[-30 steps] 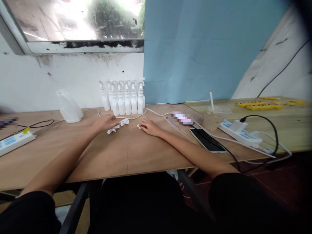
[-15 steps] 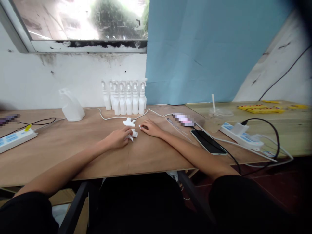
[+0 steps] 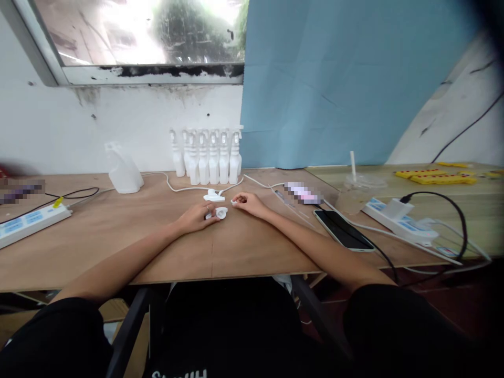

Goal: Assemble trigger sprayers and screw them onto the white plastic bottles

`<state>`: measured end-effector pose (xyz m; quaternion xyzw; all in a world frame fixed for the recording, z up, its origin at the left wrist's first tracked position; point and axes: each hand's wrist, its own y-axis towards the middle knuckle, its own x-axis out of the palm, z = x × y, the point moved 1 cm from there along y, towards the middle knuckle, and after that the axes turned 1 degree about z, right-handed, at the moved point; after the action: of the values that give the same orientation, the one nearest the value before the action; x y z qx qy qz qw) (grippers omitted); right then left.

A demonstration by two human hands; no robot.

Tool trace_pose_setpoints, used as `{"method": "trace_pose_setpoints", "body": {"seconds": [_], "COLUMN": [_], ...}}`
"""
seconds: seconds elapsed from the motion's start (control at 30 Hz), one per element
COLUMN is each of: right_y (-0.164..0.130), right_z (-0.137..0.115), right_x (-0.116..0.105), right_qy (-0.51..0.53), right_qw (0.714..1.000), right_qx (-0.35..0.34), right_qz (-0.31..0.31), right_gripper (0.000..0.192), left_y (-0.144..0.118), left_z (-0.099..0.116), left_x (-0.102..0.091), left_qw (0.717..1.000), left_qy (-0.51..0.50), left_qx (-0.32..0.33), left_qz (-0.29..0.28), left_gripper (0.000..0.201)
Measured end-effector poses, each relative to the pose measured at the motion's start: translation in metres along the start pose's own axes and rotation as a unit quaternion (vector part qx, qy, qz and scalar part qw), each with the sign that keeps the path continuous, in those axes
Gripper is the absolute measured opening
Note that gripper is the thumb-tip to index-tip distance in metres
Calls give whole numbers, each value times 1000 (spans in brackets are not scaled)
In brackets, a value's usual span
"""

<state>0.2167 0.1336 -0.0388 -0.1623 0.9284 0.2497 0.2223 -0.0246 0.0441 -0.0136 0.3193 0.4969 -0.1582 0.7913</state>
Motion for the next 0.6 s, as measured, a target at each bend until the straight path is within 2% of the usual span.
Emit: {"method": "trace_pose_setpoints", "body": {"seconds": [0.1, 0.17, 0.27, 0.43, 0.6], "right_y": [-4, -7, -11, -22, -30], "right_z": [-19, -35, -55, -64, -55], "right_x": [0, 3, 11, 24, 23], "right_qy": [2, 7, -4, -33, -59], "right_qw": [999, 996, 986, 966, 966], "right_qx": [-34, -83, -158, -253, -239], "right_qz": [18, 45, 58, -34, -77], "right_gripper": [21, 21, 23, 26, 28], "left_y": [3, 4, 5, 4, 3], "left_z": [-5, -7, -8, -6, -4], "left_x": [1, 2, 3, 4, 3], "left_qw": [995, 990, 986, 985, 986], "left_qy": [-58, -104, -141, -161, -160], "left_qx": [-62, -74, -74, -40, -27], "left_qz": [48, 67, 55, 53, 44], "left_gripper": [34, 34, 36, 34, 33]}}
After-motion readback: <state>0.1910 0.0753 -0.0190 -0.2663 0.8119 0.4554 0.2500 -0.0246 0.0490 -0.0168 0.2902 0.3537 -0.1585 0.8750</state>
